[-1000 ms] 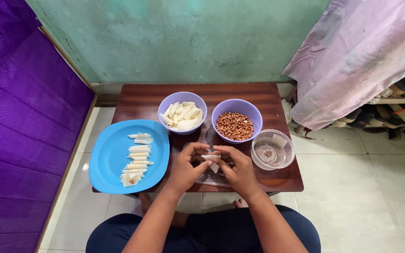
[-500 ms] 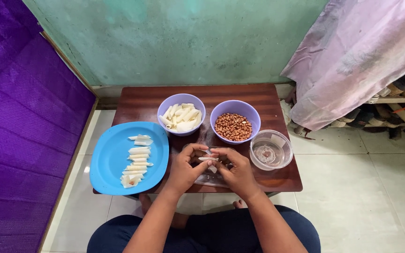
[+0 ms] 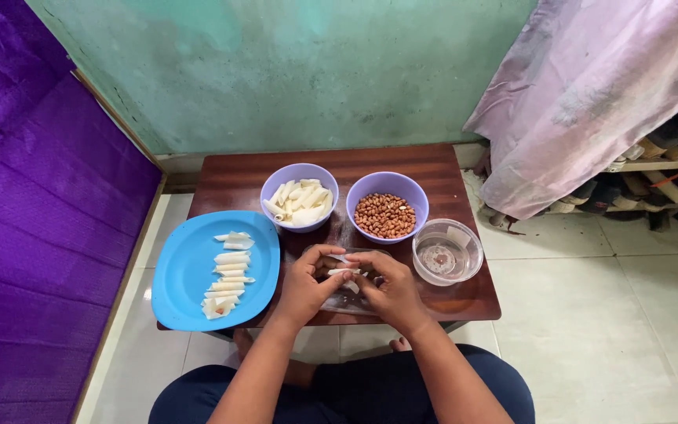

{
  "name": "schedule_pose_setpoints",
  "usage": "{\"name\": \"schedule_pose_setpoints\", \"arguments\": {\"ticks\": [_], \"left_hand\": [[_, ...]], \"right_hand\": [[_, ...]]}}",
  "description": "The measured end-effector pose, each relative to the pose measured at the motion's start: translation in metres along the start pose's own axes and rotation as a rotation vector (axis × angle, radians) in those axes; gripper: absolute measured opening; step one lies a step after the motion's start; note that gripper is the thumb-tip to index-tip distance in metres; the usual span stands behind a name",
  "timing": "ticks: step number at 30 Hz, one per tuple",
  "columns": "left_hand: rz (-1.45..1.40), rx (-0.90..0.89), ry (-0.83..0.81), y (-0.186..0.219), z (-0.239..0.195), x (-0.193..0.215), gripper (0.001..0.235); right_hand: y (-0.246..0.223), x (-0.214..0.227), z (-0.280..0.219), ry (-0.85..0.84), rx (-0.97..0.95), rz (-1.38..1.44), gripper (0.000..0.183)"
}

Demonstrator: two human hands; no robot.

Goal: The person sits on the floor and wraps white, rectangular food items with thin, translucent sheets. They place peanuts inside the sheets before folding them into small packets and arranging them on a blue plate.

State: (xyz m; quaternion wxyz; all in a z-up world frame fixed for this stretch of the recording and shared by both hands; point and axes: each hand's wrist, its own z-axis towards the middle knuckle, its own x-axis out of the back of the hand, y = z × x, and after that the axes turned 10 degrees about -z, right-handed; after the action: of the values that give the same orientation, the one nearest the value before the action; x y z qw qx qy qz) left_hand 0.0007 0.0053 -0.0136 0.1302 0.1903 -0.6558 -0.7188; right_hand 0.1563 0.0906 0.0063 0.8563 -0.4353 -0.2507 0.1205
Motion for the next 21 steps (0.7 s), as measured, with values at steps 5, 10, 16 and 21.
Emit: {"name": "schedule_pose_setpoints", "arguments": {"ticks": [5,10,16,21], "left_hand": [[0.011,0.013,-0.014,0.008,-0.001,-0.001,0.039],[0.011,0.012,-0.03,0.012,-0.003,-0.004,0.036],[0.033,-0.005,-0.02,0.014,-0.005,-0.005,0.031],[0.049,-0.001,-0.025,0.017,-0.005,-0.007,0.029]], "right_hand": [[-0.001,0.003,-0.001,-0.028,0.029,-0.019,0.034],[-0.007,0.007,-0.001,-0.028,0.048,-0.032,0.033],[-0.009,0.01,-0.001,-0.027,0.08,-0.074,0.034],[-0.013,0.012,0.0,-0.031,0.137,-0.105,0.034]]}}
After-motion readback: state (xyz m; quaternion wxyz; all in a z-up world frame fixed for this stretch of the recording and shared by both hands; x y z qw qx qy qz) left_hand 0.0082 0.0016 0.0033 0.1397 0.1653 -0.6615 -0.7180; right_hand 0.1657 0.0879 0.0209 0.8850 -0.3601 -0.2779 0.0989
